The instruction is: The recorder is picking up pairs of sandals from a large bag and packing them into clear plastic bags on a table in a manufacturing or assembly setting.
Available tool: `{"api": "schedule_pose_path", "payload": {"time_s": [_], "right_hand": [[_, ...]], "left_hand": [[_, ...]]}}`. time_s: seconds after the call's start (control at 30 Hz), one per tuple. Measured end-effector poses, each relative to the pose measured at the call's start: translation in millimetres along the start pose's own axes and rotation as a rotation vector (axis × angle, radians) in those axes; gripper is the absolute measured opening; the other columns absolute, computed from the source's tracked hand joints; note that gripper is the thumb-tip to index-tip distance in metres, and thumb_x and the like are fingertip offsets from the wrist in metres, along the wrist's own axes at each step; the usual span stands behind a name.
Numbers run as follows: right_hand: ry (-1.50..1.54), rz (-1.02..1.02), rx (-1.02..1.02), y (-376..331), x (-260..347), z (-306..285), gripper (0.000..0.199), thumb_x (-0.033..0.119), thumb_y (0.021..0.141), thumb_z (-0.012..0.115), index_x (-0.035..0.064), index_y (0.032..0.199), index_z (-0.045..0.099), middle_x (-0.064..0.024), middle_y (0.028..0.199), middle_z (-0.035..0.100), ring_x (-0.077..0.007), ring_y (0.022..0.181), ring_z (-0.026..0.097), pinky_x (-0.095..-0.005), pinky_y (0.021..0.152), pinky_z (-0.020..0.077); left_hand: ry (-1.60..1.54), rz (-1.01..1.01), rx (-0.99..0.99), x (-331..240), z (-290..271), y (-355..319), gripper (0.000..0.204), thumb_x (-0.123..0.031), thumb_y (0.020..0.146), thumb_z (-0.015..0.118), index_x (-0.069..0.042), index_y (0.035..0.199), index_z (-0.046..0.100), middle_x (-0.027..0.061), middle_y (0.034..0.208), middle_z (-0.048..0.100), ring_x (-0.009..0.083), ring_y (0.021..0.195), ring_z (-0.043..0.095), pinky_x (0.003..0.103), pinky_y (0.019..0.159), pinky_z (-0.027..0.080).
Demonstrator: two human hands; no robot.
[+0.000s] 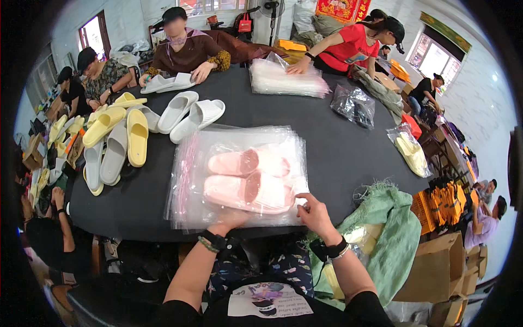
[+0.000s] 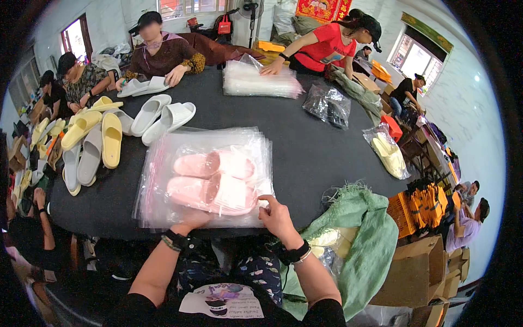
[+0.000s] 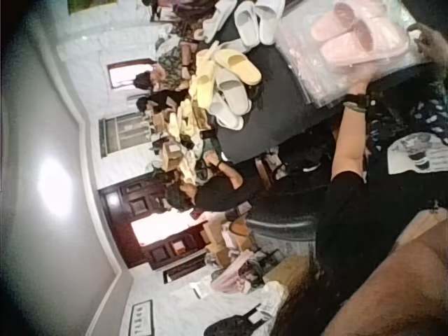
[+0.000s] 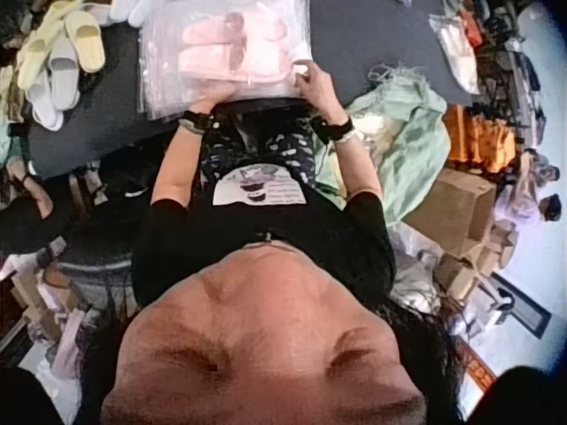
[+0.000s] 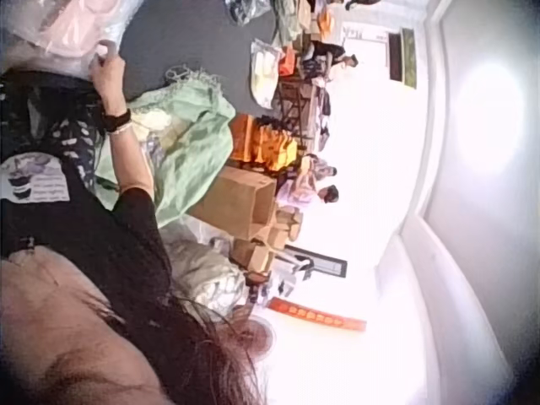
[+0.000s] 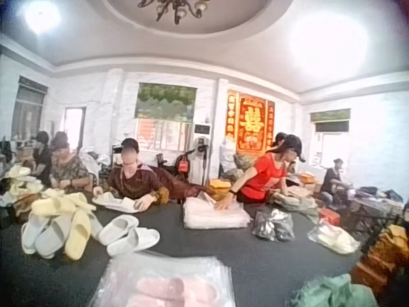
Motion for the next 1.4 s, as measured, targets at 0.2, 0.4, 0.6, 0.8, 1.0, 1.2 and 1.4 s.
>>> {"api": "schedule_pose_path", "payload": {"time_s": [0.2, 0.4, 0.6, 0.8, 1.0, 1.2, 1.4], "right_hand": [[-0.051, -0.112, 0.008, 9.3, 11.8, 10.3, 0.033, 0.007, 0.089, 0.061, 0.0041, 0.121, 0.057, -0.0151, 0.071, 0.067, -0.0253, 0.063, 0.068, -0.036, 0.061, 0.0544], [-0.221, -0.142, -0.012, 3.8, 1.8, 13.9, 0.032, 0.012, 0.086, 0.062, 0.0067, 0.117, 0.059, -0.0192, 0.074, 0.067, -0.0366, 0.072, 0.067, -0.0441, 0.067, 0.0538], [-0.254, -0.211, 0.014, 5.7, 2.5, 29.5, 0.029, 0.009, 0.083, 0.06, 0.0052, 0.112, 0.058, -0.0209, 0.072, 0.065, -0.0393, 0.07, 0.065, -0.046, 0.065, 0.0526], [-0.053, -0.035, 0.145, 8.9, 12.2, 28.3, 0.037, 0.013, 0.09, 0.061, 0.0005, 0.123, 0.05, -0.0186, 0.076, 0.068, -0.0289, 0.066, 0.069, -0.0376, 0.061, 0.0535], [0.299, 0.143, 0.358, -3.6, 34.6, 73.2, 0.056, 0.015, 0.096, 0.059, 0.0014, 0.141, 0.028, -0.013, 0.084, 0.067, -0.016, 0.063, 0.066, -0.0257, 0.056, 0.0515], [0.429, -0.001, 0.22, 9.1, 35.2, 65.2, 0.056, 0.004, 0.094, 0.059, 0.0054, 0.142, 0.03, -0.0109, 0.083, 0.064, -0.016, 0.066, 0.066, -0.0261, 0.055, 0.0513], [0.003, -0.097, -0.022, 2.5, 16.0, 23.9, 0.023, 0.003, 0.088, 0.062, 0.002, 0.111, 0.06, -0.0076, 0.071, 0.065, -0.0131, 0.062, 0.066, -0.027, 0.058, 0.0519]], "left_hand": [[0.233, -0.19, 0.174, 32.5, -37.0, 14.0, 0.064, -0.044, 0.086, 0.065, -0.01, 0.139, 0.051, 0.0178, 0.144, 0.048, 0.0361, 0.135, 0.041, 0.045, 0.113, 0.032], [0.329, -0.335, 0.215, 28.6, -109.9, 4.2, 0.052, -0.035, 0.084, 0.067, -0.005, 0.126, 0.06, 0.0195, 0.128, 0.061, 0.0347, 0.122, 0.055, 0.044, 0.105, 0.042], [0.089, -0.344, -0.432, 56.5, -205.2, -18.8, 0.029, -0.017, 0.085, 0.063, 0.004, 0.105, 0.064, 0.0225, 0.099, 0.069, 0.0377, 0.093, 0.067, 0.041, 0.08, 0.054], [-1.415, -0.693, -0.459, 90.7, -133.1, -31.4, 0.049, -0.035, 0.103, 0.04, -0.008, 0.144, 0.037, 0.014, 0.136, 0.052, 0.0338, 0.121, 0.053, 0.052, 0.098, 0.045], [-1.825, -0.689, -0.36, 49.6, -117.6, -34.9, 0.06, -0.049, 0.104, 0.028, -0.009, 0.148, 0.032, 0.0129, 0.151, 0.037, 0.0347, 0.137, 0.038, 0.058, 0.11, 0.034], [-2.001, -0.578, -0.235, 25.5, -97.9, -5.7, 0.065, -0.052, 0.103, 0.031, -0.009, 0.152, 0.026, 0.0156, 0.153, 0.035, 0.0362, 0.139, 0.036, 0.054, 0.113, 0.032], [-1.927, -0.653, -0.175, 30.2, -62.8, -3.3, 0.058, -0.045, 0.102, 0.04, -0.005, 0.143, 0.037, 0.0141, 0.145, 0.044, 0.0338, 0.132, 0.044, 0.051, 0.11, 0.036]]}}
Point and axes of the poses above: each hand's wrist, its own y-axis towards the middle knuckle, its own z-axis out of the palm, x = y × z, the point moved 6 cm from there along y, towards the middle knuckle
